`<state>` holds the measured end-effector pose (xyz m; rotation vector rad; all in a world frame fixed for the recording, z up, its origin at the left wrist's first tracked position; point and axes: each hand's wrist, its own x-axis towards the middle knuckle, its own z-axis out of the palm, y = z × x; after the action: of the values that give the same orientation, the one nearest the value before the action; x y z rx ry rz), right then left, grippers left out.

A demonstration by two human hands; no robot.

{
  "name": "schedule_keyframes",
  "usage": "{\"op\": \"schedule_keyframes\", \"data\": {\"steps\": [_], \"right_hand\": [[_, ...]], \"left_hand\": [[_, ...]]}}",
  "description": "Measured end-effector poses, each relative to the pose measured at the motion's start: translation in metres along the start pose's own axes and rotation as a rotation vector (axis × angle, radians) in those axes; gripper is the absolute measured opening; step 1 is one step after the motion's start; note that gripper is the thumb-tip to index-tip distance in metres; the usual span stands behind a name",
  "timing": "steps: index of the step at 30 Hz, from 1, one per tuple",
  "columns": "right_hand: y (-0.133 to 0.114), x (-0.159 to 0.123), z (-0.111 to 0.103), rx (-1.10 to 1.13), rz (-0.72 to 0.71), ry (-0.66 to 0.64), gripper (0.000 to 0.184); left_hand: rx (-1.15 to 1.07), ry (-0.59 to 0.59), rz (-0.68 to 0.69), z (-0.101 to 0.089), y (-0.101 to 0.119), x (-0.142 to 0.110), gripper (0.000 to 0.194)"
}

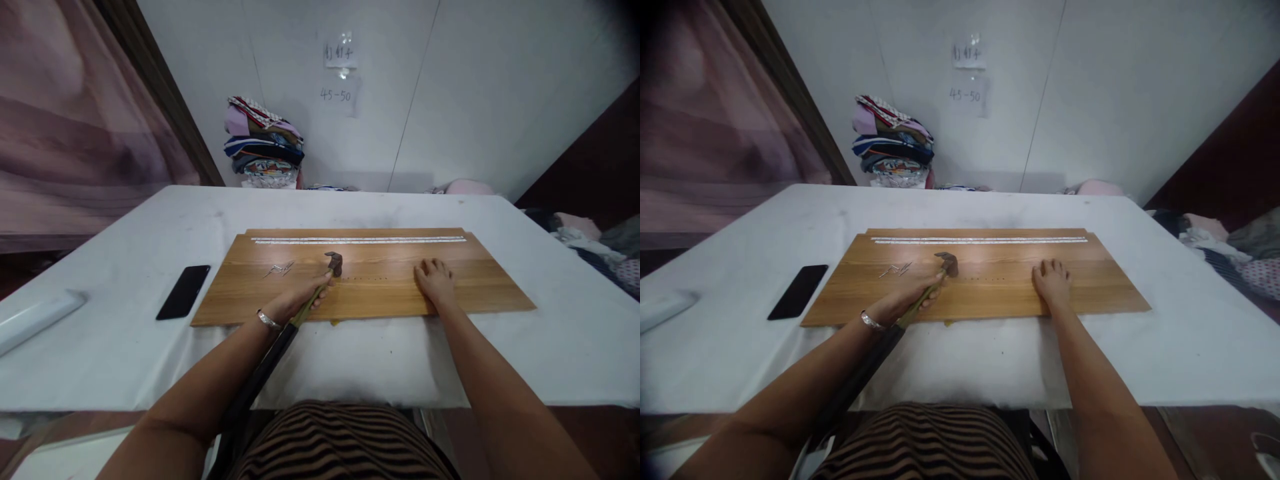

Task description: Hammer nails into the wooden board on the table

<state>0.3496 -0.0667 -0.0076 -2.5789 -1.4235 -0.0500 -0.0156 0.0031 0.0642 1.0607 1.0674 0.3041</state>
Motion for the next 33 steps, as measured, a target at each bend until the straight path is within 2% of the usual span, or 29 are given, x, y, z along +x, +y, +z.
{"op": "schedule_keyframes", "data": {"steps": [9, 14, 28, 33], "right_hand": [[-0.0023, -0.0007, -0.0026, -0.015, 0.008, -0.014, 0.051], [-0.0037, -0.0013, -0.0046, -0.018, 0.017, -0.031, 0.051], [-0.0024, -0.0003, -0.0026, 0.001, 0.008, -0.009, 0.049], [-0.0043, -0.0021, -0.0056, 0.007, 0.002, 0.005, 0.048]], "left_hand": [[-0.032, -0.029, 0.017, 0.0023, 0.0078, -0.0078, 0.035], [-0.028, 0.006, 0.014, 0.0037, 0.0081, -0.0065, 0.033], [-0.067, -0.026, 0.049, 0.0006, 0.0068, -0.0057, 0.039], [-0.032, 0.017, 0.015, 0.0056, 0.0082, -0.0073, 0.04]]}}
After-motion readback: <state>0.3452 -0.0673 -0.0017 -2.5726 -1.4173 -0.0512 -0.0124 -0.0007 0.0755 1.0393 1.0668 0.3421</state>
